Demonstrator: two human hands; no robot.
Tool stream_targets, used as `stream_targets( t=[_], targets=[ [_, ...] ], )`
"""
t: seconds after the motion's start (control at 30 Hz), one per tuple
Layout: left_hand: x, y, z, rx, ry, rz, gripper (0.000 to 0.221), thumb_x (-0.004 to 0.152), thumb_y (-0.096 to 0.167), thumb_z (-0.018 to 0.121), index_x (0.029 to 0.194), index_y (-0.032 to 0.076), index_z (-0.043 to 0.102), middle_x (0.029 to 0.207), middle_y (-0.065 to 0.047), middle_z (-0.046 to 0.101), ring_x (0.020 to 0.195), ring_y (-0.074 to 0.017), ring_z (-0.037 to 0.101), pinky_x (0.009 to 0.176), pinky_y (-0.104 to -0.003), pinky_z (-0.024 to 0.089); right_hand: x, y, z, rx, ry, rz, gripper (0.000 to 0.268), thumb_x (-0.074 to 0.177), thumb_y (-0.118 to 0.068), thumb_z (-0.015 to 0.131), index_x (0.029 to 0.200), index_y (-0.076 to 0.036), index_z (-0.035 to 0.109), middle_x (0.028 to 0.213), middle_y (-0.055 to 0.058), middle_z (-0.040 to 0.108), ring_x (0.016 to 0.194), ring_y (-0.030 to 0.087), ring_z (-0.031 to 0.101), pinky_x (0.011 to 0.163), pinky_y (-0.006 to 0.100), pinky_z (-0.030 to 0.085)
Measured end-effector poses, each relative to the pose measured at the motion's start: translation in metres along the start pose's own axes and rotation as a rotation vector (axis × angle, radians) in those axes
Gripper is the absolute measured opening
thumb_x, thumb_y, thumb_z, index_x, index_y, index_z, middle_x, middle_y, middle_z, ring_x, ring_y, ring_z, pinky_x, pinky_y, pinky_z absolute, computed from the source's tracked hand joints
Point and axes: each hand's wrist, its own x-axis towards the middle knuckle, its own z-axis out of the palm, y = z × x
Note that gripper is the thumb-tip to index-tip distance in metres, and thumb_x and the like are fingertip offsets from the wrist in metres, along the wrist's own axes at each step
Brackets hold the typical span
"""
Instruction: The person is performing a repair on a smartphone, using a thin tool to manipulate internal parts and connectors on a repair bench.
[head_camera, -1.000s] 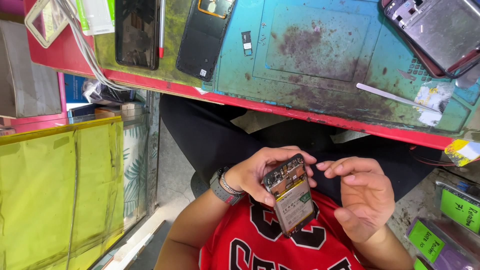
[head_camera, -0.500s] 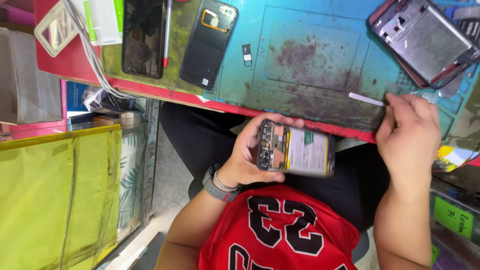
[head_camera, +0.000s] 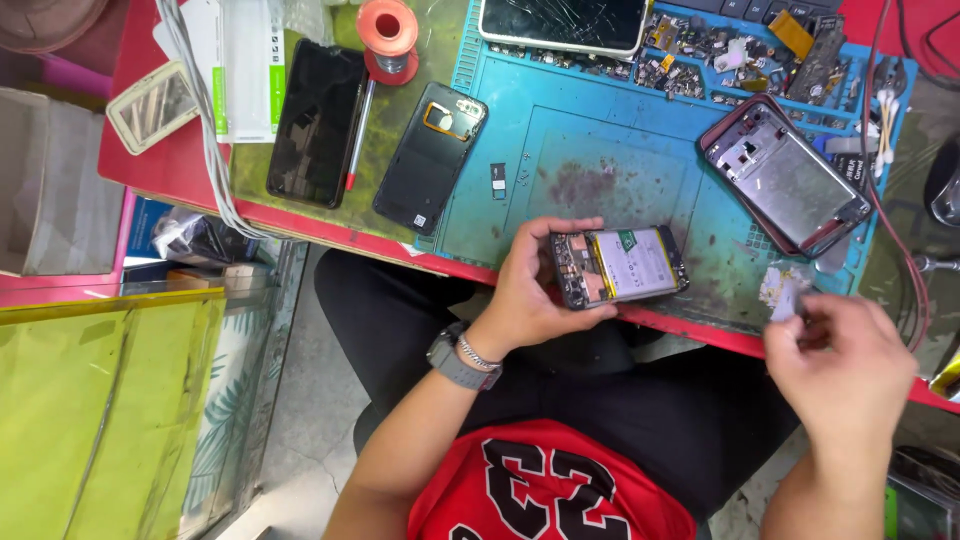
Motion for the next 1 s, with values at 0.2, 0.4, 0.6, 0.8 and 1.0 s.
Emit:
stream_targets(
  t=[0.2, 0.4, 0.6, 0.8, 1.0],
  targets=[
    [0.003, 0.02, -0.036, 0.777, -0.177, 0.053, 0.089, 0.069, 0.038, 0.095, 0.136, 0.001, 0.05, 0.128, -0.016, 0.053, 0.127, -0.0339, 0.047, 0.112, -0.046, 0.045, -0.028, -0.056, 0.005, 0.939, 0.178, 0.185, 0.015, 0.1, 0.008, 0.065, 0.104, 0.012, 0.051, 0.102, 0.031, 0.059, 0.085, 0.036, 0.068, 0.078, 0.043, 0.068],
    [0.006, 0.011, -0.041, 1.016, -0.262, 0.018, 0.083, 0.071, 0.037, 0.092, 0.135, 0.004, 0.05, 0.124, -0.014, 0.049, 0.123, -0.0346, 0.044, 0.105, -0.046, 0.038, -0.029, -0.099, 0.055, 1.161, 0.12, 0.138, 0.018, 0.093, 0.007, 0.069, 0.105, -0.002, 0.06, 0.102, 0.022, 0.064, 0.085, 0.029, 0.073, 0.083, 0.04, 0.071],
    [0.004, -0.002, -0.037, 1.0, -0.222, -0.077, 0.091, 0.062, 0.029, 0.094, 0.139, 0.007, 0.051, 0.118, -0.01, 0.047, 0.128, -0.0373, 0.038, 0.108, -0.044, 0.029, -0.025, -0.107, 0.094, 1.156, 0.178, 0.056, 0.021, 0.082, 0.018, 0.076, 0.093, 0.011, 0.06, 0.095, 0.028, 0.067, 0.096, 0.045, 0.075, 0.08, 0.049, 0.063],
    [0.006, 0.003, -0.035, 0.999, -0.236, -0.141, 0.09, 0.062, 0.033, 0.095, 0.137, 0.008, 0.052, 0.119, -0.011, 0.041, 0.129, -0.0397, 0.033, 0.109, -0.046, 0.027, -0.025, -0.103, 0.104, 1.15, 0.146, 0.099, 0.02, 0.087, 0.018, 0.073, 0.097, 0.012, 0.058, 0.099, 0.028, 0.066, 0.101, 0.045, 0.074, 0.08, 0.047, 0.063],
    [0.007, 0.002, -0.037, 0.993, -0.247, -0.128, 0.092, 0.06, 0.033, 0.096, 0.137, 0.006, 0.052, 0.117, -0.012, 0.042, 0.129, -0.0412, 0.034, 0.109, -0.048, 0.028, -0.022, -0.104, 0.102, 1.089, 0.148, 0.014, 0.019, 0.084, 0.016, 0.077, 0.092, 0.012, 0.061, 0.095, 0.028, 0.067, 0.1, 0.046, 0.074, 0.083, 0.049, 0.061]
  ],
)
